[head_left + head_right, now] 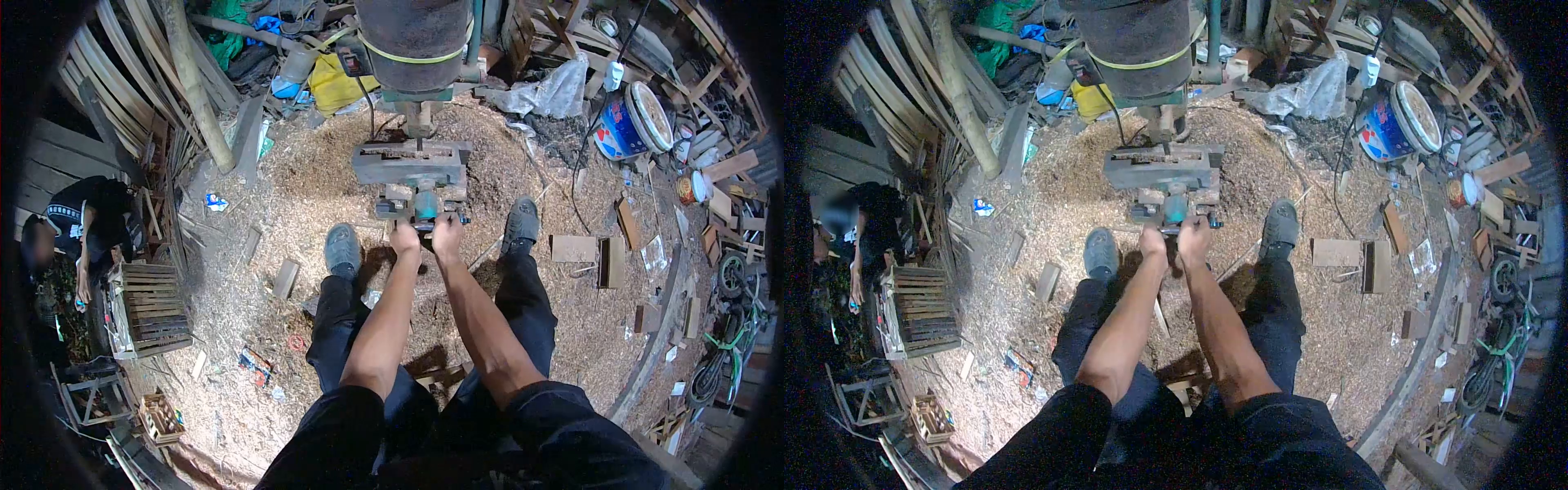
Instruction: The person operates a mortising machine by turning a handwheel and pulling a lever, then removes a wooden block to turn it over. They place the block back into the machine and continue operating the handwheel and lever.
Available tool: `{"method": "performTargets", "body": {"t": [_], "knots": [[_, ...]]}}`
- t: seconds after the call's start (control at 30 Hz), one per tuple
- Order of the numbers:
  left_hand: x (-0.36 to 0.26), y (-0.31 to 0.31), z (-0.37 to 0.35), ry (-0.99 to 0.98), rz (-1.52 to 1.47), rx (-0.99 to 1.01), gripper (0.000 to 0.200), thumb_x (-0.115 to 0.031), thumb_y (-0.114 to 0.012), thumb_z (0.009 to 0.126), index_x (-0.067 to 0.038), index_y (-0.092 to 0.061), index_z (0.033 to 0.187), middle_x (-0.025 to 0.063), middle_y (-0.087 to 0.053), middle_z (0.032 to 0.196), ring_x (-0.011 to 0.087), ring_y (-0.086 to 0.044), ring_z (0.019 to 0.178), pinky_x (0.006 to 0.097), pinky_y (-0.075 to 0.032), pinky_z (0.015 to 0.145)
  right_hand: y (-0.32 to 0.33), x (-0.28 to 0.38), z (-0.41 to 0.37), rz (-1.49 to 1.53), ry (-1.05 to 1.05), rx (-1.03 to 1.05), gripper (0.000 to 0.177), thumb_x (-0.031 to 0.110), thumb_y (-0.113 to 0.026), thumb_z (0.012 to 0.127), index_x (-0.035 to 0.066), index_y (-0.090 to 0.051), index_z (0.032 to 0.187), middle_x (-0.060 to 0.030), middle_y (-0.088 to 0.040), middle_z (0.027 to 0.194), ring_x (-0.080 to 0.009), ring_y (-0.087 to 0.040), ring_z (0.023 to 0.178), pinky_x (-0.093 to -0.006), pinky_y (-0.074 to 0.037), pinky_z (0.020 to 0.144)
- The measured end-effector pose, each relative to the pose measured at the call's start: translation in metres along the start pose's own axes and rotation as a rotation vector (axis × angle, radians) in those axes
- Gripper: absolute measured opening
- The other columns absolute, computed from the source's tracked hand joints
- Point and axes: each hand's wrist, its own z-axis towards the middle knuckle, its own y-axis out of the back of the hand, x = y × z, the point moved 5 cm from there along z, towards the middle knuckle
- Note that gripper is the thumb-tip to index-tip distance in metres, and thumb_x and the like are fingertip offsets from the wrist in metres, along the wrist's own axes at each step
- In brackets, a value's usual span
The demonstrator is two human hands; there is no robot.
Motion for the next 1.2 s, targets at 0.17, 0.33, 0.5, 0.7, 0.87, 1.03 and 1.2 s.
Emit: {"method": "performTargets", "body": {"t": [0.17,0.33,0.5,0.7,0.87,1.03,1.2], "knots": [[-0.025,0.005,-0.019,-0.322,0.289,-0.025,0.054,-0.036,-0.046,0.086,0.008,-0.058,0.116,0.0301,-0.062,0.112,0.0436,-0.056,0.111,0.0462,-0.041,0.095,-0.005,-0.043,0.017,0.148,-0.053,0.067,0.019,0.016,-0.053,0.09,0.0,-0.061,0.085,-0.0191,-0.065,0.083,-0.0288,-0.062,0.081,-0.0389,-0.046,0.075],[-0.01,0.009,-0.013,0.01,-0.009,0.117,0.051,-0.042,-0.044,0.088,0.002,-0.063,0.105,0.0161,-0.067,0.096,0.0294,-0.065,0.087,0.0427,-0.049,0.078,0.001,-0.001,-0.001,-0.151,0.017,0.004,0.032,0.024,-0.06,0.084,-0.004,-0.058,0.098,-0.026,-0.063,0.09,-0.0423,-0.06,0.092,-0.046,-0.046,0.084],[0.055,-0.014,0.045,0.186,-0.46,0.23,0.042,-0.041,-0.046,0.088,-0.005,-0.065,0.099,0.0111,-0.065,0.093,0.0231,-0.062,0.082,0.039,-0.048,0.075,0.004,0.048,-0.023,-0.365,0.163,-0.071,0.049,0.026,-0.067,0.075,-0.01,-0.054,0.105,-0.0318,-0.06,0.1,-0.0461,-0.057,0.098,-0.0496,-0.044,0.087],[0.033,-0.004,0.034,-0.023,-0.27,-0.046,0.055,-0.037,-0.045,0.086,0.015,-0.063,0.094,0.0275,-0.066,0.094,0.0361,-0.062,0.089,0.0457,-0.045,0.081,-0.002,0.035,-0.017,-0.317,0.249,-0.186,0.019,0.016,-0.061,0.079,-0.002,-0.057,0.084,-0.0163,-0.062,0.078,-0.032,-0.06,0.073,-0.0413,-0.047,0.072],[-0.056,0.009,-0.053,-0.395,0.442,-0.097,0.052,-0.032,-0.041,0.085,0.014,-0.064,0.093,0.0389,-0.06,0.094,0.0493,-0.059,0.097,0.0512,-0.043,0.091,-0.015,-0.063,0.026,0.222,-0.047,0.111,0.021,0.023,-0.051,0.091,0.005,-0.059,0.089,-0.0062,-0.058,0.075,-0.0162,-0.055,0.069,-0.0336,-0.046,0.065],[-0.051,0.003,-0.048,-0.498,0.638,-0.022,0.047,-0.029,-0.046,0.085,0.012,-0.061,0.103,0.034,-0.061,0.104,0.0492,-0.057,0.099,0.0486,-0.042,0.092,-0.03,-0.113,0.032,0.565,-0.383,0.341,0.028,0.034,-0.048,0.088,0.011,-0.06,0.096,-0.0056,-0.063,0.082,-0.0211,-0.06,0.071,-0.0367,-0.049,0.064],[0.021,-0.007,0.03,0.003,-0.191,0.069,0.043,-0.031,-0.052,0.083,0.007,-0.066,0.093,0.0243,-0.067,0.093,0.0346,-0.063,0.086,0.0437,-0.045,0.076,0.003,0.037,-0.019,-0.073,0.258,-0.038,0.032,0.023,-0.064,0.082,-0.003,-0.056,0.1,-0.0224,-0.061,0.089,-0.0356,-0.059,0.087,-0.044,-0.045,0.079]]}}
